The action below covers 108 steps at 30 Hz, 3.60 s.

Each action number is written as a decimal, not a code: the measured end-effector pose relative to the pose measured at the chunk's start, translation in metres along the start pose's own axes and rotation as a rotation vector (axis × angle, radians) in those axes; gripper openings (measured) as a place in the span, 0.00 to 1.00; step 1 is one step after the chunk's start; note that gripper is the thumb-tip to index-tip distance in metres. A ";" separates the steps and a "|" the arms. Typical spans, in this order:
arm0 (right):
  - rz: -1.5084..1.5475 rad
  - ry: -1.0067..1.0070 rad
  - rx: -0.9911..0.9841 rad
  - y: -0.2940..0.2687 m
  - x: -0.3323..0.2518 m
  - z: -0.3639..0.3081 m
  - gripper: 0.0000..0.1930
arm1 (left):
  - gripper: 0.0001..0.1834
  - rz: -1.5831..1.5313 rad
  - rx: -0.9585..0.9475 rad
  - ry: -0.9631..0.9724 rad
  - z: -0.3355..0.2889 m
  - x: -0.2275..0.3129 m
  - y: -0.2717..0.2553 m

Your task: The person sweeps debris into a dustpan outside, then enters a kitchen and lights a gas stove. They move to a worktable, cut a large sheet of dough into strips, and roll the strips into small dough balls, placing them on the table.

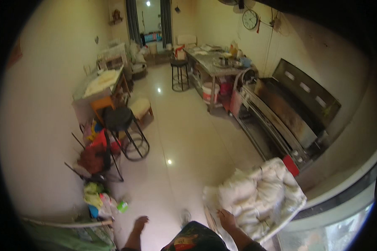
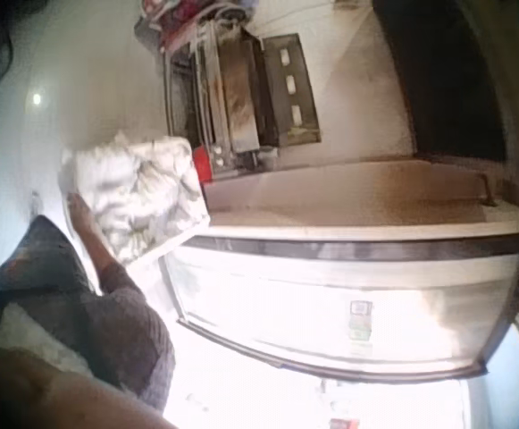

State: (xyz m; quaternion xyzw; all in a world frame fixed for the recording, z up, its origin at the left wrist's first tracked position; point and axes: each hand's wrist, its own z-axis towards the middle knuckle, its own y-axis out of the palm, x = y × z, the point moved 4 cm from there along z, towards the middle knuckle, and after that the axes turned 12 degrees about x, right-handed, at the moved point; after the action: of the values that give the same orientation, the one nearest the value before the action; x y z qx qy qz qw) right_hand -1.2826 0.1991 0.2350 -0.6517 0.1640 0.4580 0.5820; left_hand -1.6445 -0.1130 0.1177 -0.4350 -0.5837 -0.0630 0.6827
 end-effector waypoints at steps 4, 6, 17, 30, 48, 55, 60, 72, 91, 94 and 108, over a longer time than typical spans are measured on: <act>0.188 0.168 -0.017 0.043 -0.035 0.099 0.14 | 0.14 0.429 -0.373 0.079 0.080 0.047 0.016; 0.258 0.210 -0.090 0.065 -0.060 0.145 0.14 | 0.15 0.464 -0.287 0.101 0.133 0.056 -0.013; -0.383 -0.084 -0.044 0.166 0.047 0.308 0.11 | 0.11 0.241 -0.516 0.225 0.321 -0.074 -0.073; 0.062 1.114 0.065 0.187 0.166 0.243 0.08 | 0.14 0.306 -0.336 0.001 0.859 0.095 0.144; 0.284 1.117 0.469 -0.004 0.267 0.686 0.10 | 0.21 0.255 -0.850 -0.266 0.968 0.317 0.584; 0.707 1.224 0.558 0.025 0.300 0.712 0.15 | 0.17 0.320 -1.033 -0.065 1.040 0.406 0.814; 0.981 1.597 0.467 0.054 0.251 0.688 0.17 | 0.11 0.507 -1.210 0.800 1.056 0.452 0.967; 0.745 1.698 0.474 0.044 0.240 0.840 0.19 | 0.16 0.556 -1.330 0.477 1.026 0.419 1.129; 0.677 1.703 0.471 0.022 0.267 0.802 0.17 | 0.11 0.046 -0.395 0.387 1.134 0.526 0.995; 0.658 1.656 0.411 0.022 0.273 0.808 0.17 | 0.08 0.226 -0.511 0.668 1.145 0.566 0.990; 0.607 1.561 0.257 0.007 0.292 0.859 0.17 | 0.10 -0.559 -0.817 -0.745 1.136 0.549 1.008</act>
State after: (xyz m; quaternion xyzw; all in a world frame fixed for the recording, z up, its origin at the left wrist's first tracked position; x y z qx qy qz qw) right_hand -1.4828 1.0707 0.0843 -0.6374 0.7373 -0.0090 0.2235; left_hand -1.7191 1.4953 -0.0077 -0.4846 -0.8035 -0.3018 0.1688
